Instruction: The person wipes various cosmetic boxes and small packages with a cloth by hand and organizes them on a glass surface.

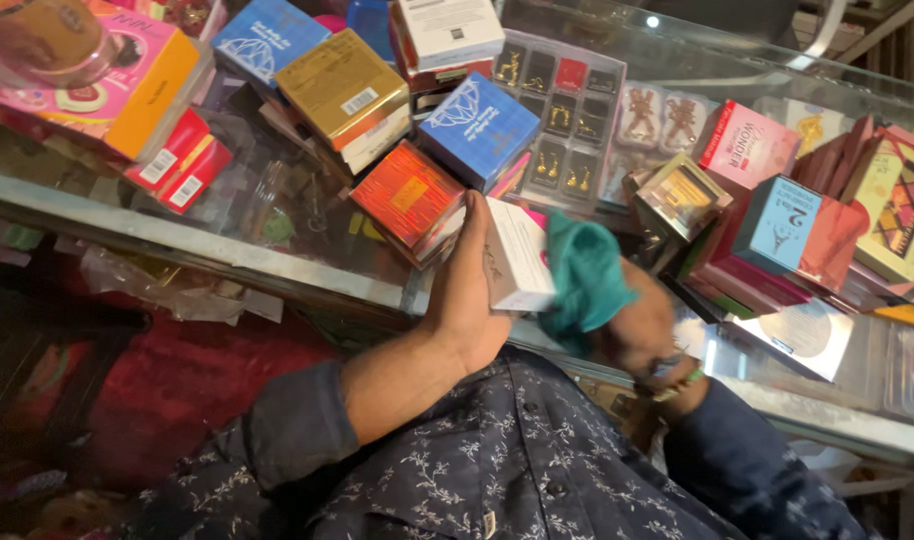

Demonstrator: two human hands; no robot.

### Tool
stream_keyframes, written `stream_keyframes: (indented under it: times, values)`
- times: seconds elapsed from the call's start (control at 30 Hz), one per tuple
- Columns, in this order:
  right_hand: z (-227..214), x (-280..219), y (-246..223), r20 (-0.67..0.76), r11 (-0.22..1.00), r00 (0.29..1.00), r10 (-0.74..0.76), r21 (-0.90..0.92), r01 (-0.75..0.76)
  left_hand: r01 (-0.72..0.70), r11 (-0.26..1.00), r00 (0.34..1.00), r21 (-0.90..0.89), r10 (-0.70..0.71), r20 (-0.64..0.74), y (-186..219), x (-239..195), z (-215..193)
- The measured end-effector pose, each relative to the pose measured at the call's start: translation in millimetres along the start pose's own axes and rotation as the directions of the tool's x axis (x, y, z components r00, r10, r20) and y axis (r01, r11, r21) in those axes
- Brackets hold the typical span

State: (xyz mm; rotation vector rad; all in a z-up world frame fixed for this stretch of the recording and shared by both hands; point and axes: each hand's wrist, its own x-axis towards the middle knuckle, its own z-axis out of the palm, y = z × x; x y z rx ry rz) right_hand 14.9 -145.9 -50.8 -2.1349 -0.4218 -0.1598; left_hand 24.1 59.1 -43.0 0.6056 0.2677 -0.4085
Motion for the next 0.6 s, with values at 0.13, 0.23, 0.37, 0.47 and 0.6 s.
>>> stream_keyframes:
  times: [0.13,0.23,0.37,0.47,0.6]
  values:
    - [-11.5,-21.6,-13.3,-0.083,0.962,0.962,-0.261,-0.104,0.252,-0.041,0.998,0.994,-0.044,0.045,0.102,11.6,-11.0,18.3]
    - [-2.3,-24.1,-34.8,0.037,0.892,0.916,-0.398,-0.218,0.396,-0.136,0.991,0.967,-0.016,0.136,0.217,2.0,-14.3,23.9]
    - [4.7,17.0,-69.4,-0.093,0.978,0.973,-0.209,-0.012,0.209,-0.333,0.916,0.914,0.225,0.256,0.314,-23.2,-23.0,29.2]
    - [1.0,46.8,-92.0,-0.094,0.813,0.951,0.296,0.546,-0.199,-0.491,0.794,0.834,0.358,0.311,0.455,-33.4,-33.0,26.4]
    - [15.5,18.7,-118.2,-0.225,0.948,0.971,-0.075,0.286,0.139,-0.345,0.895,0.920,0.281,0.263,0.291,-29.4,-19.8,22.7]
